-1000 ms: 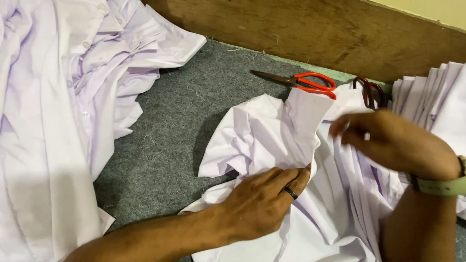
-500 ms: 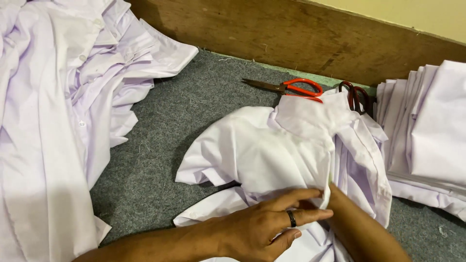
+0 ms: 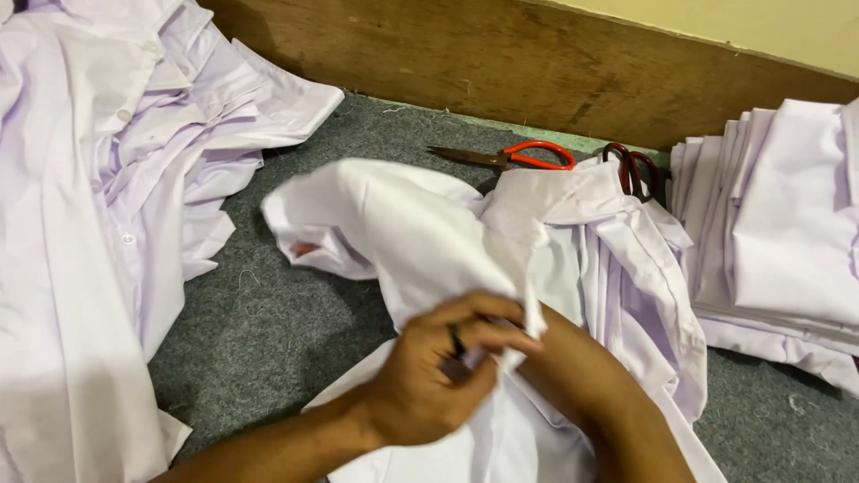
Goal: Trimming loose threads from white shirts using scissors in a garment factory finishing area.
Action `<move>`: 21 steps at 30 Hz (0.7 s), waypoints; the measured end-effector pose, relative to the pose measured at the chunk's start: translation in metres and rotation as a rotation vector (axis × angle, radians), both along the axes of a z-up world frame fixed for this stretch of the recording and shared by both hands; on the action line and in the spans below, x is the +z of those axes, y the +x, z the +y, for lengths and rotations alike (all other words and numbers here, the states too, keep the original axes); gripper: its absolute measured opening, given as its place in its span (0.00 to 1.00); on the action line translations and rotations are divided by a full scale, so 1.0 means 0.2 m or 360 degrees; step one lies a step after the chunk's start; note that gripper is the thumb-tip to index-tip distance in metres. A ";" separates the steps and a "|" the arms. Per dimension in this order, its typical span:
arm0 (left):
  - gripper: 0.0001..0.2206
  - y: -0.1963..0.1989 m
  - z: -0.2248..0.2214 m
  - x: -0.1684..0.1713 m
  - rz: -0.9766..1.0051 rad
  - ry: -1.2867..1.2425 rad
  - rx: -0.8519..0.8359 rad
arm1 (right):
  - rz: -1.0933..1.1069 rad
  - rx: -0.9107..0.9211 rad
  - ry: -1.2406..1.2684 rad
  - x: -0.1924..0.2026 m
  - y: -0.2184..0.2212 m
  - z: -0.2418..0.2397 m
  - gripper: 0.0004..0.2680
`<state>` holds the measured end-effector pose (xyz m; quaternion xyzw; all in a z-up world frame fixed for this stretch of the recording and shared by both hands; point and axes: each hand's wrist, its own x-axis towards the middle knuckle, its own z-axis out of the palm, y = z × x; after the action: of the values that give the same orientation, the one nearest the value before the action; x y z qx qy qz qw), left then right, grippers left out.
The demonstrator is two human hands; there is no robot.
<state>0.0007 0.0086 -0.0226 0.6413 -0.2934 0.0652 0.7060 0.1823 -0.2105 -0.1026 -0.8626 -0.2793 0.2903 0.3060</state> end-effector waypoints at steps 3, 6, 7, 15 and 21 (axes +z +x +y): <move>0.10 0.10 0.15 0.04 0.0014 -0.0068 0.0245 | 0.0061 -0.0081 0.0096 0.08 -0.02 0.11 0.22; 0.13 0.26 0.39 0.07 0.0068 0.0252 0.0796 | 0.0116 -0.0154 0.0187 0.18 -0.04 0.19 0.22; 0.14 0.32 0.47 0.05 0.0089 0.0394 0.0915 | 0.0135 -0.0169 0.0214 0.22 -0.05 0.22 0.23; 0.18 0.47 0.75 0.06 0.0858 0.1083 0.1226 | 0.0226 -0.0245 0.0791 0.55 -0.22 0.19 0.13; 0.20 0.48 0.75 0.10 0.1271 0.1380 0.1130 | 0.0159 -0.0566 0.1644 0.46 -0.24 0.16 0.11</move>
<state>0.0962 0.1580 -0.0024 0.8980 0.2176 -0.0722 0.3755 0.1348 -0.1794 -0.0100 -0.6192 -0.2206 0.0998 0.7469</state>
